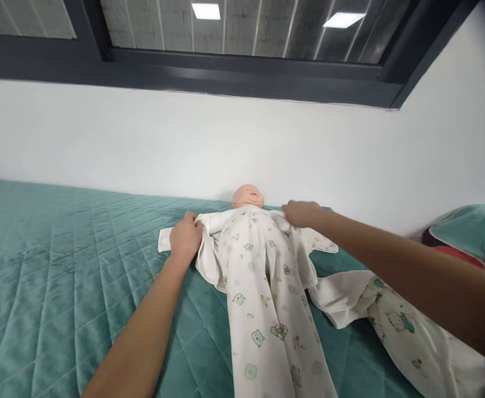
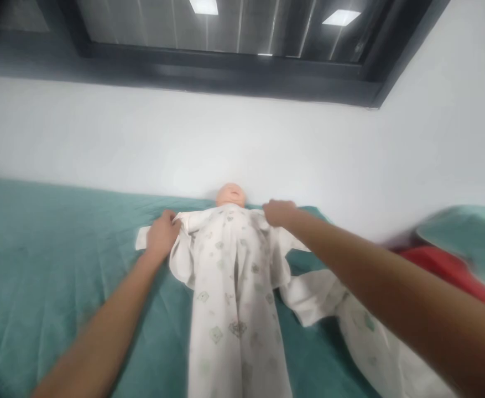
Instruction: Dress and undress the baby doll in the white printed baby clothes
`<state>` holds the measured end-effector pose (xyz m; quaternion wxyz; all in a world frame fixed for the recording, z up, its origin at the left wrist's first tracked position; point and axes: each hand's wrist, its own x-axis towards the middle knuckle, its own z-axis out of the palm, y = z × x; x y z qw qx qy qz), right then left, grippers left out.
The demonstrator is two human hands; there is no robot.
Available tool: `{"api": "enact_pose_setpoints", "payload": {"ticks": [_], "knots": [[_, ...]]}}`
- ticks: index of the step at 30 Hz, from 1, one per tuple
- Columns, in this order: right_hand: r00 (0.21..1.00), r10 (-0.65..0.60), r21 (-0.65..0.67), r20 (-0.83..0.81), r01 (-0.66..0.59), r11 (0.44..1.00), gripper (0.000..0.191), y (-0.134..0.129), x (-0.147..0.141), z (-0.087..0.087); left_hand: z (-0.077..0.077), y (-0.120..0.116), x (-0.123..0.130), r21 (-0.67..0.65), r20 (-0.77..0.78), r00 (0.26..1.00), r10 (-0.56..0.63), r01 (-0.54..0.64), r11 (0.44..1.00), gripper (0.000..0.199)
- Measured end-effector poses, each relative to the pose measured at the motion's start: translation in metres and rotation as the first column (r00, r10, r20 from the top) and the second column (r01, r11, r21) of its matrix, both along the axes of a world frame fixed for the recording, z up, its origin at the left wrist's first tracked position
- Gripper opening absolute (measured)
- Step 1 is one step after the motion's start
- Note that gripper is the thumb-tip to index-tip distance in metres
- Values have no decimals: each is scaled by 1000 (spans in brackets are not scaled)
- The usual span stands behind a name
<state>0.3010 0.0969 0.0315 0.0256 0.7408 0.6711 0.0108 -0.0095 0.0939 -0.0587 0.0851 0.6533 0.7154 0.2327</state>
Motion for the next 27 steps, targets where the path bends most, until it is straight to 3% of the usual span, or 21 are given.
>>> {"api": "enact_pose_setpoints", "payload": {"ticks": [2, 5, 8, 12, 14, 17, 22, 27], "knots": [[999, 30, 72, 33, -32, 997, 11, 2, -27, 21, 1, -2, 3, 12, -12, 1000, -29, 29, 1000, 32], [927, 375, 110, -17, -371, 922, 23, 0, -81, 32, 1, -3, 4, 6, -46, 997, -61, 61, 998, 36], [797, 604, -28, 18, -603, 797, 32, 1, -133, 9, 2, -3, 3, -3, -50, 997, -60, 60, 998, 37], [801, 583, -47, 136, -582, 812, 49, 10, -172, -31, 1, -2, 0, 27, -37, 997, -74, 75, 997, 39], [794, 594, -51, 129, -593, 804, 50, 17, -179, -40, 1, -2, 0, 33, -36, 996, -86, 87, 996, 39], [786, 610, -87, 106, -603, 793, 48, 23, -179, -40, 2, -3, 2, 50, -51, 994, -100, 102, 994, 40], [801, 591, -135, 92, -578, 805, 39, 24, -169, -21, 4, -9, 2, 133, -75, 992, -97, 107, 985, 46], [819, 561, -110, 121, -551, 827, 31, 15, -146, 2, 4, -13, -6, 153, -47, 996, -80, 87, 984, 39]]}}
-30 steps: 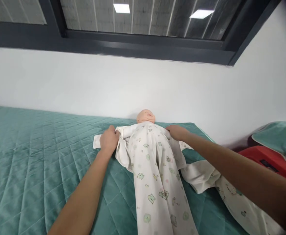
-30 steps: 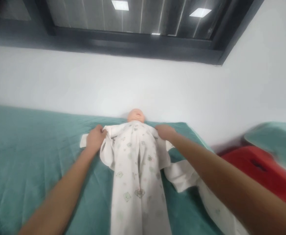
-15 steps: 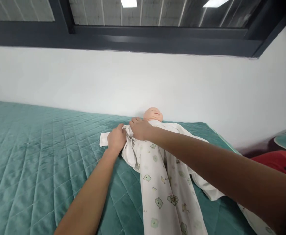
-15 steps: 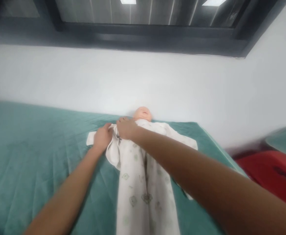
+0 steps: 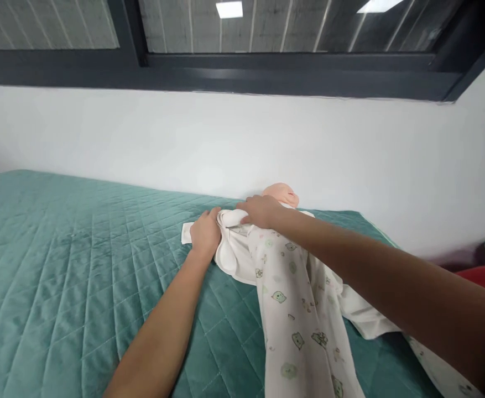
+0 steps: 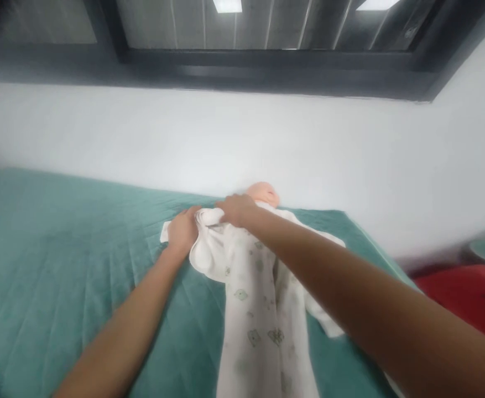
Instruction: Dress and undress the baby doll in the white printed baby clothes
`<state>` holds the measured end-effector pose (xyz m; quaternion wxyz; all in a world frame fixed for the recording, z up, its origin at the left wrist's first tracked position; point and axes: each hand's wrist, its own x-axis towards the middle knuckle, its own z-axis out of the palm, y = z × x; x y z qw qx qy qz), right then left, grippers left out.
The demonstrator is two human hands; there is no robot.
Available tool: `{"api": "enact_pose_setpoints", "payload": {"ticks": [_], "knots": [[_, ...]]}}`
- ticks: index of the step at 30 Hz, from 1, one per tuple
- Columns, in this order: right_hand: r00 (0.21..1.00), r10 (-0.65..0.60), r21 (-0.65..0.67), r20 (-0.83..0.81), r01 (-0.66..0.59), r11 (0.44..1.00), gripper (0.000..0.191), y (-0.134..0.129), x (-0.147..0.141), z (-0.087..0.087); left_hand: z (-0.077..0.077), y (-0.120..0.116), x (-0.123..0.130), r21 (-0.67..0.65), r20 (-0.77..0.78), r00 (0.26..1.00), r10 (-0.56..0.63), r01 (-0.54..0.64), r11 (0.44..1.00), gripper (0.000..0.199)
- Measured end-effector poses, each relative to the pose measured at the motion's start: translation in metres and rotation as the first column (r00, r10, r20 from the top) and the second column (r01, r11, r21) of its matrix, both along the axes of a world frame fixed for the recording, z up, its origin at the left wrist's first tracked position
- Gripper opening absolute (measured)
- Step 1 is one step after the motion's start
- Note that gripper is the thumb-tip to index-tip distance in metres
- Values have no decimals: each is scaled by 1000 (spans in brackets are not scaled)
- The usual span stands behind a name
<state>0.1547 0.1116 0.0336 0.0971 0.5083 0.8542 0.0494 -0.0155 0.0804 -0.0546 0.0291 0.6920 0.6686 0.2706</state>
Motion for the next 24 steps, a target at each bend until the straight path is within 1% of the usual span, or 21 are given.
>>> {"api": "enact_pose_setpoints", "payload": {"ticks": [4, 8, 10, 13, 16, 18, 21, 24], "knots": [[999, -30, 61, -26, 32, 998, 28, -7, 17, 12, 0, -3, -4, -54, -63, 997, 33, -37, 998, 39], [989, -83, 92, -124, 95, 991, 25, -7, 25, 16, -2, -5, -6, -90, -124, 991, 43, -55, 994, 38], [986, -98, 95, -137, 111, 989, 25, -7, 25, 18, -4, -6, -6, -91, -130, 990, 51, -63, 994, 38], [990, -99, 89, -102, 108, 990, 26, -8, 19, 17, -5, -5, -4, -92, -123, 990, 70, -82, 992, 34], [993, -85, 73, -83, 91, 993, 28, -9, 7, 6, -5, -4, 1, -81, -109, 991, 83, -92, 992, 33], [994, -71, 63, -85, 76, 995, 30, -7, -2, -4, -5, -3, 6, -47, -123, 992, 28, -34, 998, 34], [993, -43, 49, -111, 49, 998, 32, -3, -7, -18, -6, -2, 10, 7, -173, 980, -102, 104, 995, 42], [987, 8, 35, -159, -2, 999, 31, -2, 5, -20, -7, -2, 10, 6, -196, 968, -156, 161, 987, 43]]}}
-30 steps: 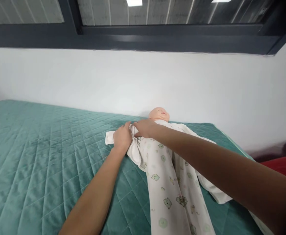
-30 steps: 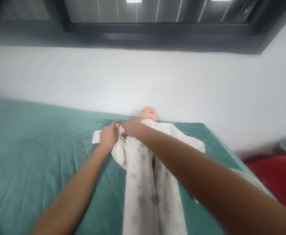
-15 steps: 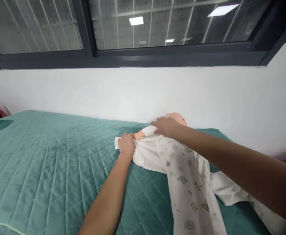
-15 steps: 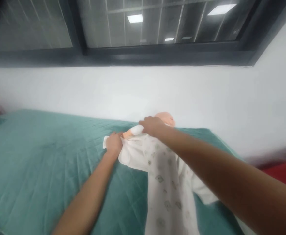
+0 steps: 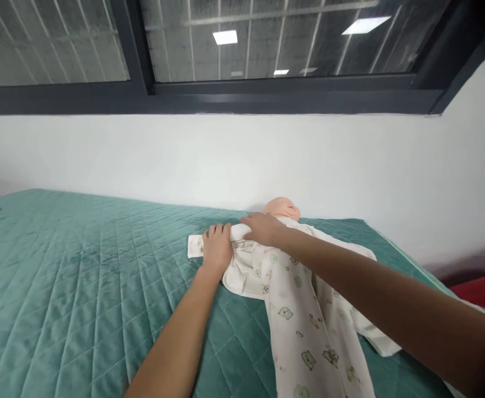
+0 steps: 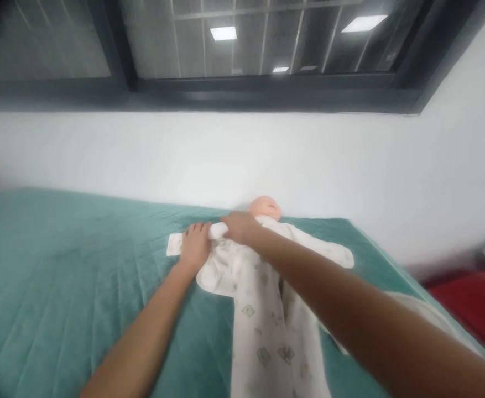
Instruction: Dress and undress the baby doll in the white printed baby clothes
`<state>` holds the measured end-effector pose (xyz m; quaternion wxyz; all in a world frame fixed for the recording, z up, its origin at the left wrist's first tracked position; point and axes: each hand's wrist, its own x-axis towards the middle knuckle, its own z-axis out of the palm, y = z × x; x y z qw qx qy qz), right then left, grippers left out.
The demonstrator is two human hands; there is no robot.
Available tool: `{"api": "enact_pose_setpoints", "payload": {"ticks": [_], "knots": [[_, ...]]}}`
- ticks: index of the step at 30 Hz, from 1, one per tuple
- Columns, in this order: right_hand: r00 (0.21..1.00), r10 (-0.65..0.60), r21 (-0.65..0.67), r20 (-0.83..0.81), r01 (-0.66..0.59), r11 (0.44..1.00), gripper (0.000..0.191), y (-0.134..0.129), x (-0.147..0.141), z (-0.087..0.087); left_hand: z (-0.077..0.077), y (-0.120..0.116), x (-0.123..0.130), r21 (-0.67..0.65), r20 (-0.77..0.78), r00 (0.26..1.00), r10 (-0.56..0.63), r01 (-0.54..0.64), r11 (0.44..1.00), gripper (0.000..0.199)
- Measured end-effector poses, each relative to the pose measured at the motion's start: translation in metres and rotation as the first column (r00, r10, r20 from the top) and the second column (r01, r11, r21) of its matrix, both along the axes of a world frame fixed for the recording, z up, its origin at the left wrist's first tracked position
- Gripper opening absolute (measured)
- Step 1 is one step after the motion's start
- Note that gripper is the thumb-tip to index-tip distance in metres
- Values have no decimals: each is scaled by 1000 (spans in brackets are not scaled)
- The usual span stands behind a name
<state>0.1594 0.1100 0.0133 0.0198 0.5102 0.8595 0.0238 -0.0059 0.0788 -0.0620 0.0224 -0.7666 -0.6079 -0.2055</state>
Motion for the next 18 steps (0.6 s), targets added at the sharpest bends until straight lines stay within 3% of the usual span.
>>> {"api": "enact_pose_setpoints", "payload": {"ticks": [4, 9, 12, 15, 18], "knots": [[983, -21, 87, -181, 38, 995, 32, -8, 43, 8, -1, -3, -1, -5, -24, 999, 40, -40, 999, 38], [833, -351, 66, -428, 416, 907, 33, -26, 99, 2, -4, -5, 4, 10, -50, 990, 130, -130, 991, 31], [783, -464, 26, -413, 520, 854, 34, -30, 119, -10, -6, -3, 6, 54, -67, 993, 101, -98, 994, 35], [755, -550, 5, -358, 590, 807, 33, -30, 130, -22, -7, 0, 7, 97, -80, 997, -15, 23, 995, 45], [758, -589, 7, -280, 615, 789, 31, -30, 139, -30, -8, 0, 8, 117, -88, 993, -77, 87, 989, 52]]}}
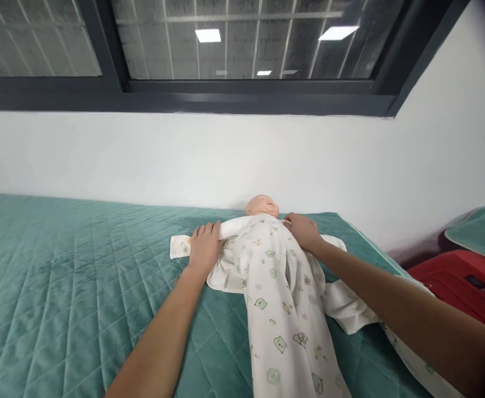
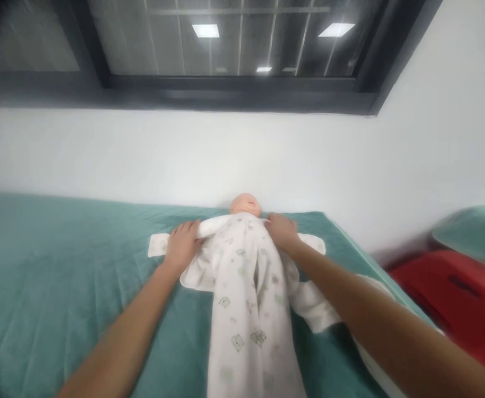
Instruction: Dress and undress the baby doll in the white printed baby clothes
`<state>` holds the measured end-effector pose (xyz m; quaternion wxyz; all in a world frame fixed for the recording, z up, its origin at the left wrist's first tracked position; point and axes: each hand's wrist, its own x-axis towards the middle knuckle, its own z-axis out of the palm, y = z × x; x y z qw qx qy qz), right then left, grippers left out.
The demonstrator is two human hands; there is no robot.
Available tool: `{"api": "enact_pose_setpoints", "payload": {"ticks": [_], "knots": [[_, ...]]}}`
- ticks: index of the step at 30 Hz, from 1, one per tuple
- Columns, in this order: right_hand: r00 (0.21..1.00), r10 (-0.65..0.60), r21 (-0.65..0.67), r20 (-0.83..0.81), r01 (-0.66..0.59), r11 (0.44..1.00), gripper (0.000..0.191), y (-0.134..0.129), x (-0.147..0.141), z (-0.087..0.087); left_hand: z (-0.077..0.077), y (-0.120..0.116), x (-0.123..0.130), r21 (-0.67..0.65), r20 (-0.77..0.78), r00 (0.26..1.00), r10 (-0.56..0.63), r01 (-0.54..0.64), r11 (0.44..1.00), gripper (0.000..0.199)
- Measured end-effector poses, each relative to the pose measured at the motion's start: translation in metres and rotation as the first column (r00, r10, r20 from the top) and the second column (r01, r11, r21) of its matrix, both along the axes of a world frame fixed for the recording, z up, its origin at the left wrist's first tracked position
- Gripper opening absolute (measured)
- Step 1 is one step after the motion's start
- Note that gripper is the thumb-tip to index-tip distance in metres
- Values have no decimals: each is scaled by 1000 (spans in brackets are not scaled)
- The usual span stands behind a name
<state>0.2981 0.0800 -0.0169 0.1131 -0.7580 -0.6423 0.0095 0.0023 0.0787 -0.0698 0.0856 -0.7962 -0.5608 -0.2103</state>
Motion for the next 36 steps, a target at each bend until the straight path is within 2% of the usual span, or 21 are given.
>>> {"api": "enact_pose_setpoints", "payload": {"ticks": [6, 11, 14, 17, 21, 26, 30, 33, 36], "knots": [[992, 66, -93, 108, -56, 994, 26, -2, 17, 1, 1, -2, -2, 45, -58, 997, 54, -52, 998, 36], [993, -34, -106, 111, 46, 993, 37, 1, 54, 0, 1, 2, -10, 20, -63, 994, 85, -83, 996, 32], [988, -147, -72, -44, 144, 987, 32, -5, 78, -12, 1, 4, -14, 3, -56, 994, 90, -90, 996, 32], [938, -247, -8, -244, 252, 968, 34, -16, 90, -26, 0, 5, -15, -4, -49, 995, 90, -91, 996, 32], [915, -262, 44, -306, 288, 957, 41, -27, 82, -37, -2, 6, -13, -40, -34, 994, 106, -108, 993, 35], [951, -236, 11, -201, 243, 970, 41, -28, 63, -38, -5, 5, -12, -99, 24, 995, 94, -91, 991, 41], [960, -203, -55, -193, 196, 979, 42, -26, 64, -33, -10, 0, -15, -154, 138, 987, 80, -58, 986, 45], [960, -184, -75, -211, 171, 982, 40, -28, 68, -29, -13, -12, -16, -141, 257, 962, 90, -55, 989, 43], [970, -164, -54, -178, 156, 986, 39, -32, 70, -27, -2, -34, -5, -80, 408, 906, 114, -88, 993, 37]]}}
